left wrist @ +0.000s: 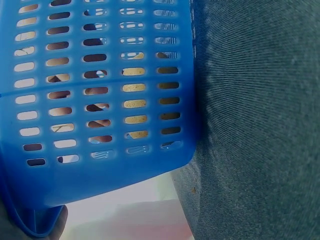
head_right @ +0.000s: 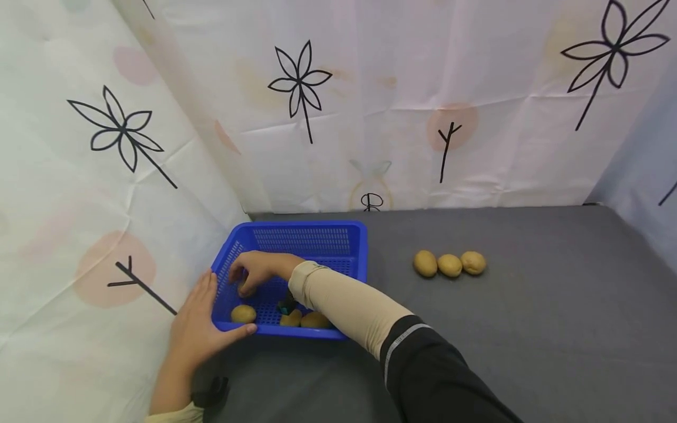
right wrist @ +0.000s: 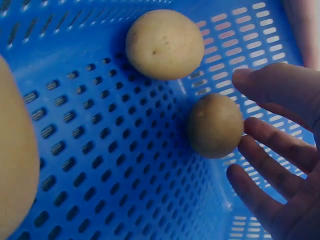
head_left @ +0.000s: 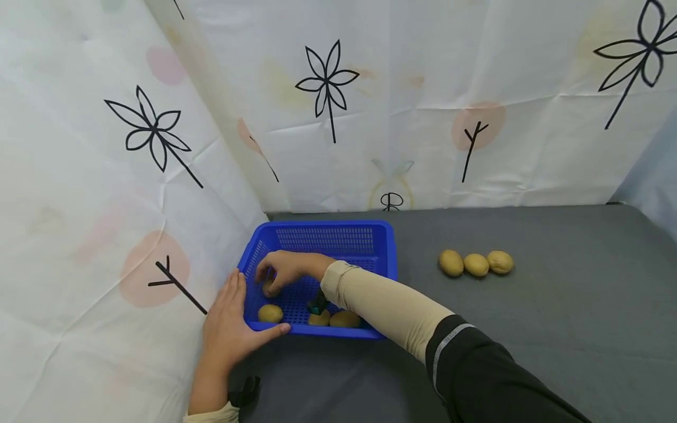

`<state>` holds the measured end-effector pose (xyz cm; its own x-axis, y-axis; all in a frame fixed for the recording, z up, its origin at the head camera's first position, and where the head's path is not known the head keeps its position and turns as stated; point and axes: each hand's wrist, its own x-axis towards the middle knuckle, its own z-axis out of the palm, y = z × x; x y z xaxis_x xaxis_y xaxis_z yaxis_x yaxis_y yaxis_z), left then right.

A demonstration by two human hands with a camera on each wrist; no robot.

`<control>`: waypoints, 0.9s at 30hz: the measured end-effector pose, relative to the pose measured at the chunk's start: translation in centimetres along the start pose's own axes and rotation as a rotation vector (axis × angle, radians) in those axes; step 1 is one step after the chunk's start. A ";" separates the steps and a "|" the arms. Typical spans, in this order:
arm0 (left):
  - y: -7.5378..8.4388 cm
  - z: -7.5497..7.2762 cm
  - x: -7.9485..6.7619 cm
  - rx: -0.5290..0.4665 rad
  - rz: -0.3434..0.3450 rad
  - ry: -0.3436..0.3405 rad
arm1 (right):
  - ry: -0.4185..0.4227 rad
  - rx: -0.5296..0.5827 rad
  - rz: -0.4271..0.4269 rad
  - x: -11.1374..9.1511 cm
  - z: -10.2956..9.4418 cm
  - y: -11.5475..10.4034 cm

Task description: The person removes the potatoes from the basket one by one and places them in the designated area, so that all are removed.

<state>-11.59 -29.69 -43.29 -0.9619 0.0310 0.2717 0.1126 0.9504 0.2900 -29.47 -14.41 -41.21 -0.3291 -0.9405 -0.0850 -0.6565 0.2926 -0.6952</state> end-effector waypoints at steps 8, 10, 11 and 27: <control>0.0 0.0 -0.2 0.003 -0.007 0.005 | -0.002 -0.094 0.016 0.1 0.6 0.5; 0.0 0.0 -0.2 0.005 -0.004 0.015 | -0.006 -0.110 0.024 0.2 0.7 0.6; -0.1 0.1 -0.1 0.006 -0.002 0.018 | -0.006 -0.113 0.027 0.2 0.8 0.6; -0.2 0.4 -0.1 0.008 -0.010 0.014 | 0.037 -0.125 0.035 0.3 1.3 1.5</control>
<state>-11.65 -29.71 -43.72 -0.9592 0.0175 0.2822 0.1012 0.9532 0.2850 -29.71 -14.51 -43.19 -0.3767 -0.9229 -0.0802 -0.7229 0.3470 -0.5975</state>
